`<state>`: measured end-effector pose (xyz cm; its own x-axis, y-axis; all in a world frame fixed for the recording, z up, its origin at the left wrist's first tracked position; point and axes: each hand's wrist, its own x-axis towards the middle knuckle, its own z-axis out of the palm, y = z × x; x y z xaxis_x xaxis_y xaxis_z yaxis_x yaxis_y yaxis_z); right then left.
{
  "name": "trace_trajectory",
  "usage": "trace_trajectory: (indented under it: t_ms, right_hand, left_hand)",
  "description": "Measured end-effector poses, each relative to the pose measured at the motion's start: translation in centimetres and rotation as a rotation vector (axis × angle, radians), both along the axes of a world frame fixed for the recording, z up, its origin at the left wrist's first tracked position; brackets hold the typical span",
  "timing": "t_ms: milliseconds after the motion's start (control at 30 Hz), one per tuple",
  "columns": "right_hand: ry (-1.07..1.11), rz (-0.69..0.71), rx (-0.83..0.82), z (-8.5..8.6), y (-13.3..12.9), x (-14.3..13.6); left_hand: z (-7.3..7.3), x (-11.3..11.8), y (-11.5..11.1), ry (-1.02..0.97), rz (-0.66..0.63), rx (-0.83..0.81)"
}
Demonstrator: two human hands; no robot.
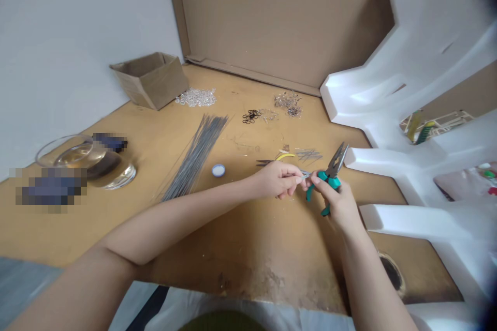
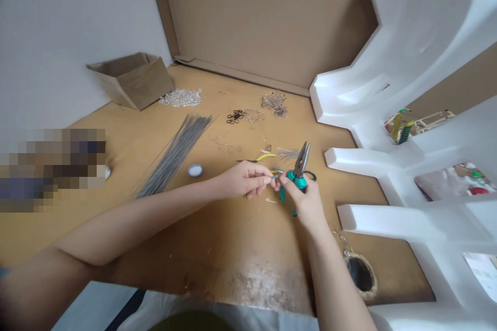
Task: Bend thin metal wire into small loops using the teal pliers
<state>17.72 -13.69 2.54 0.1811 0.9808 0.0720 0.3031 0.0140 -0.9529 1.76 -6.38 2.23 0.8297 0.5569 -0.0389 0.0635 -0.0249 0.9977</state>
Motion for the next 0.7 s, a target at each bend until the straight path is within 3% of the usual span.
trace_trajectory:
  t_ms: [200, 333, 433, 567, 700]
  right_hand:
    - [0.074, -0.001, -0.006, -0.7, 0.1, 0.1]
    - [-0.037, -0.022, -0.012, -0.3, 0.0, 0.1]
    - [-0.032, -0.020, 0.022, -0.4, 0.0, 0.6]
    - [-0.029, -0.109, 0.051, -0.9, 0.2, 1.5]
    - [-0.019, -0.164, 0.081, -1.2, 0.5, 1.9]
  left_hand:
    - [-0.5, 0.2, 0.2, -0.023, -0.079, -0.095]
    - [-1.0, 0.4, 0.6, -0.046, -0.101, 0.013]
    - [-1.1, 0.3, 1.1, -0.078, 0.025, 0.173]
    - [-1.9, 0.3, 1.7, -0.208, 0.259, 0.202]
    - [-4.1, 0.7, 1.9, -0.085, 0.299, 0.199]
